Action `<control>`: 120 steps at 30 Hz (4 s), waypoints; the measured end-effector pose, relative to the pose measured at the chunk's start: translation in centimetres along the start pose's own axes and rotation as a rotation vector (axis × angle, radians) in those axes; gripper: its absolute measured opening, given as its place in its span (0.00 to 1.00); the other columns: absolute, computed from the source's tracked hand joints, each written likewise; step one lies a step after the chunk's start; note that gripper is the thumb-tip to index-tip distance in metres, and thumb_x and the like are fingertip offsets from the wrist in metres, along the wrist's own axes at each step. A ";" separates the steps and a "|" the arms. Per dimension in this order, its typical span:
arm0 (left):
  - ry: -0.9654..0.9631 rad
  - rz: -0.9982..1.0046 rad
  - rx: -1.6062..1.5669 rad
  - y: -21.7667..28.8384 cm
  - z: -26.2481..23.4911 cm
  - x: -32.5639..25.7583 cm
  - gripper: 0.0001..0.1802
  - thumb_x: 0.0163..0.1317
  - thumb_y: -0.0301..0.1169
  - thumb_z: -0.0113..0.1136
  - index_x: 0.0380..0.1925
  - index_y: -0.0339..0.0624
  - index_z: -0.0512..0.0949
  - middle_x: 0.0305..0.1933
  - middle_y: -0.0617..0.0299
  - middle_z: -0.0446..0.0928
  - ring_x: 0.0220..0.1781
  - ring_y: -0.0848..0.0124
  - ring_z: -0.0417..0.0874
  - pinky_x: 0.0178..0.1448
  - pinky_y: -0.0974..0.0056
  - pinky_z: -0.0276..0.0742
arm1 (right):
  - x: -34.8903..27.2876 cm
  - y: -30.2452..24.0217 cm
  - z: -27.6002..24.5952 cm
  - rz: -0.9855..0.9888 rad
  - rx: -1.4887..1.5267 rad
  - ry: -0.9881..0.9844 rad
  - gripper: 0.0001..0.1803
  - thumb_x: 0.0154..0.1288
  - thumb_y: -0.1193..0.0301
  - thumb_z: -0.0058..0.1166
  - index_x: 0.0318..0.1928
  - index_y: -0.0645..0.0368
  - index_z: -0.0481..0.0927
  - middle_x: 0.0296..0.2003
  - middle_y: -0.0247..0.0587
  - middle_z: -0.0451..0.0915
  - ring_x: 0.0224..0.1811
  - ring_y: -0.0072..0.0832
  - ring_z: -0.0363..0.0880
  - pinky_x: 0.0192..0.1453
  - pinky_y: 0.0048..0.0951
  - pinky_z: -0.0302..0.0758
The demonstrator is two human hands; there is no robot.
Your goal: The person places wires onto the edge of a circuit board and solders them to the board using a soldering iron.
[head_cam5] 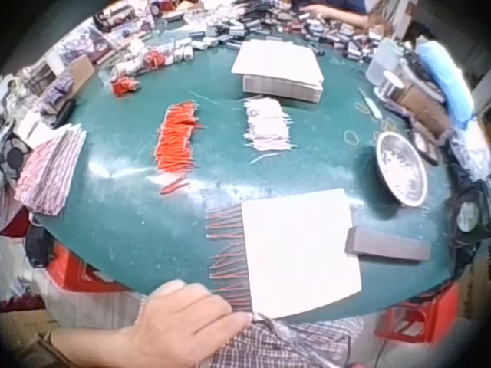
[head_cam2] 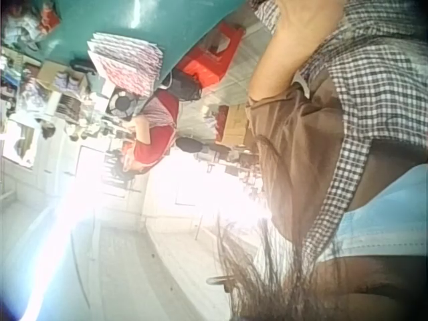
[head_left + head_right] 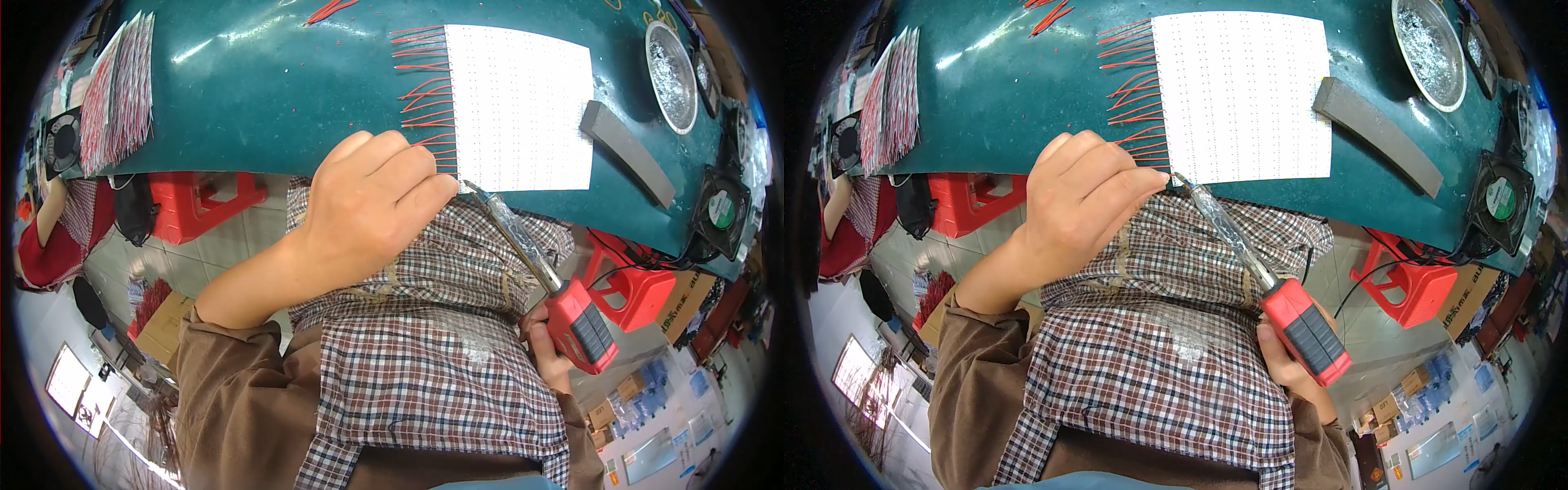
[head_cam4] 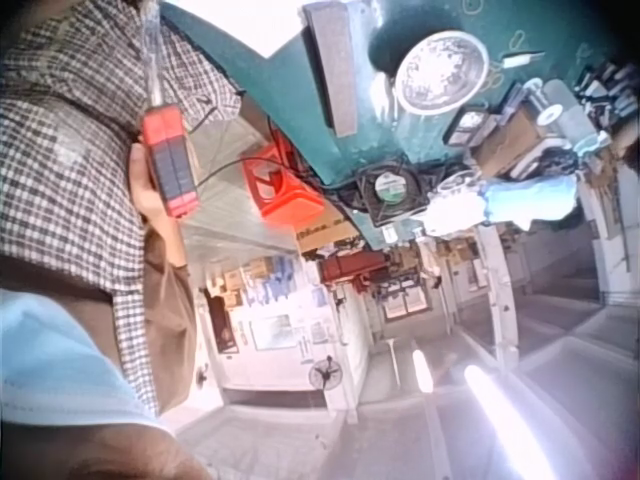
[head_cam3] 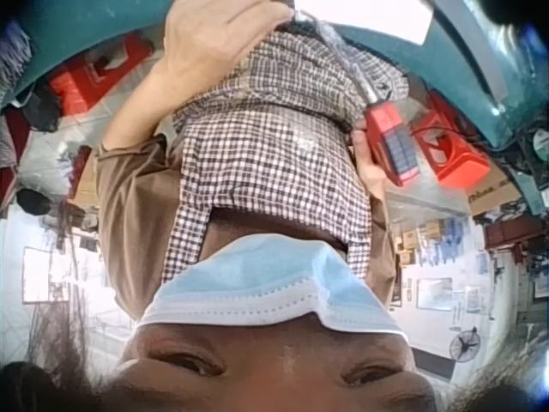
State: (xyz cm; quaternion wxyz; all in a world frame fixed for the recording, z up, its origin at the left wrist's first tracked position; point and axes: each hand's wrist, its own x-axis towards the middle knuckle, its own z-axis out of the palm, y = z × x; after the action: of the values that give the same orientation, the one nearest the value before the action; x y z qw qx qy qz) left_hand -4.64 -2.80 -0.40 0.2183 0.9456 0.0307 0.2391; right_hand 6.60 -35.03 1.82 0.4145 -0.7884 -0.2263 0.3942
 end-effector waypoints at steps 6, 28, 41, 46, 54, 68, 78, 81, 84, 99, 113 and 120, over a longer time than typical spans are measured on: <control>-0.010 0.003 -0.001 -0.1 0.0 -0.1 0.10 0.44 0.27 0.63 0.30 0.41 0.81 0.27 0.65 0.71 0.29 0.69 0.72 0.29 0.64 0.64 | 0.2 0.3 0.1 -0.030 0.003 -0.009 0.09 0.51 0.76 0.64 0.35 0.62 0.82 0.29 0.40 0.81 0.31 0.32 0.80 0.37 0.31 0.77; -0.015 0.031 0.005 -0.2 0.0 0.0 0.12 0.41 0.27 0.63 0.30 0.41 0.81 0.28 0.65 0.72 0.29 0.70 0.72 0.28 0.65 0.63 | 0.3 -0.5 0.6 -0.001 -0.005 0.014 0.08 0.53 0.75 0.62 0.35 0.62 0.81 0.28 0.41 0.80 0.29 0.36 0.80 0.35 0.33 0.76; -0.005 0.036 0.017 -0.2 0.0 0.1 0.11 0.40 0.27 0.63 0.29 0.41 0.81 0.27 0.66 0.71 0.29 0.70 0.71 0.28 0.65 0.63 | 0.4 -1.1 0.5 0.005 0.037 0.024 0.05 0.56 0.75 0.60 0.33 0.62 0.81 0.29 0.41 0.80 0.30 0.32 0.80 0.36 0.31 0.76; 0.010 0.033 0.026 -0.3 0.2 0.1 0.10 0.41 0.26 0.63 0.28 0.41 0.80 0.26 0.66 0.70 0.29 0.70 0.71 0.28 0.65 0.62 | 0.6 -2.5 0.7 0.047 0.146 0.011 0.04 0.60 0.76 0.58 0.35 0.63 0.80 0.29 0.39 0.80 0.31 0.30 0.79 0.37 0.31 0.76; -0.011 -0.067 -0.022 0.0 0.1 0.0 0.11 0.43 0.27 0.65 0.30 0.44 0.79 0.29 0.66 0.72 0.31 0.69 0.73 0.32 0.64 0.65 | 2.4 -4.3 1.9 -0.020 0.377 0.088 0.07 0.67 0.73 0.51 0.32 0.63 0.74 0.26 0.39 0.73 0.26 0.27 0.72 0.34 0.29 0.72; 0.208 -0.224 0.307 -9.0 -3.3 2.7 0.07 0.49 0.27 0.69 0.28 0.45 0.80 0.29 0.64 0.76 0.33 0.62 0.78 0.39 0.59 0.73 | 4.9 -3.1 2.5 -0.348 0.490 0.245 0.08 0.66 0.74 0.50 0.42 0.65 0.70 0.30 0.38 0.68 0.13 0.14 0.57 0.19 0.21 0.64; 0.222 -0.316 0.431 -10.1 -4.1 4.6 0.07 0.51 0.27 0.68 0.30 0.45 0.80 0.31 0.63 0.76 0.35 0.61 0.78 0.40 0.58 0.74 | 8.0 -4.0 0.7 -0.419 0.379 0.427 0.08 0.68 0.72 0.51 0.39 0.65 0.70 0.20 0.32 0.65 0.12 0.14 0.55 0.18 0.20 0.62; 0.195 -0.243 0.287 -9.3 -3.7 6.9 0.06 0.50 0.27 0.68 0.28 0.45 0.79 0.31 0.62 0.76 0.36 0.60 0.79 0.40 0.57 0.74 | 9.4 -4.6 -0.2 -0.430 0.424 0.498 0.07 0.68 0.73 0.51 0.37 0.64 0.70 0.21 0.33 0.67 0.11 0.14 0.55 0.18 0.20 0.61; 0.200 -0.103 0.300 -8.8 -1.7 10.4 0.05 0.49 0.27 0.65 0.24 0.45 0.78 0.28 0.61 0.73 0.35 0.62 0.78 0.38 0.58 0.74 | 10.6 -4.9 -1.3 -0.440 0.656 0.466 0.05 0.68 0.74 0.49 0.37 0.63 0.71 0.25 0.36 0.71 0.11 0.14 0.56 0.17 0.20 0.62; 0.027 -0.010 0.491 -10.2 1.3 14.7 0.06 0.46 0.28 0.68 0.24 0.45 0.79 0.29 0.63 0.72 0.36 0.63 0.76 0.38 0.59 0.72 | 12.9 -3.9 -3.0 -0.406 0.864 0.468 0.07 0.66 0.72 0.50 0.38 0.64 0.71 0.25 0.38 0.71 0.11 0.15 0.56 0.17 0.21 0.64; -0.003 -0.140 0.435 -8.4 0.2 14.8 0.10 0.47 0.24 0.68 0.30 0.44 0.77 0.29 0.61 0.75 0.36 0.63 0.78 0.41 0.58 0.71 | 13.2 -3.1 -3.3 -0.316 1.022 0.287 0.10 0.66 0.69 0.52 0.38 0.64 0.71 0.25 0.37 0.70 0.10 0.16 0.58 0.17 0.21 0.65; 0.018 -0.164 0.337 -8.7 -0.3 14.7 0.09 0.45 0.24 0.71 0.28 0.46 0.82 0.31 0.65 0.76 0.36 0.65 0.78 0.40 0.59 0.72 | 13.3 -3.8 -3.4 -0.234 1.004 0.264 0.10 0.64 0.69 0.54 0.38 0.64 0.72 0.25 0.37 0.70 0.11 0.17 0.59 0.18 0.25 0.66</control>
State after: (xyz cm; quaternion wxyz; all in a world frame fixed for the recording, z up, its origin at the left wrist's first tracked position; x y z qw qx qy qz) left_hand 8.64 7.59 2.58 0.0752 0.9610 0.1494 0.2203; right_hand 17.05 -25.49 0.40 0.8070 -0.5054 -0.0420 0.3025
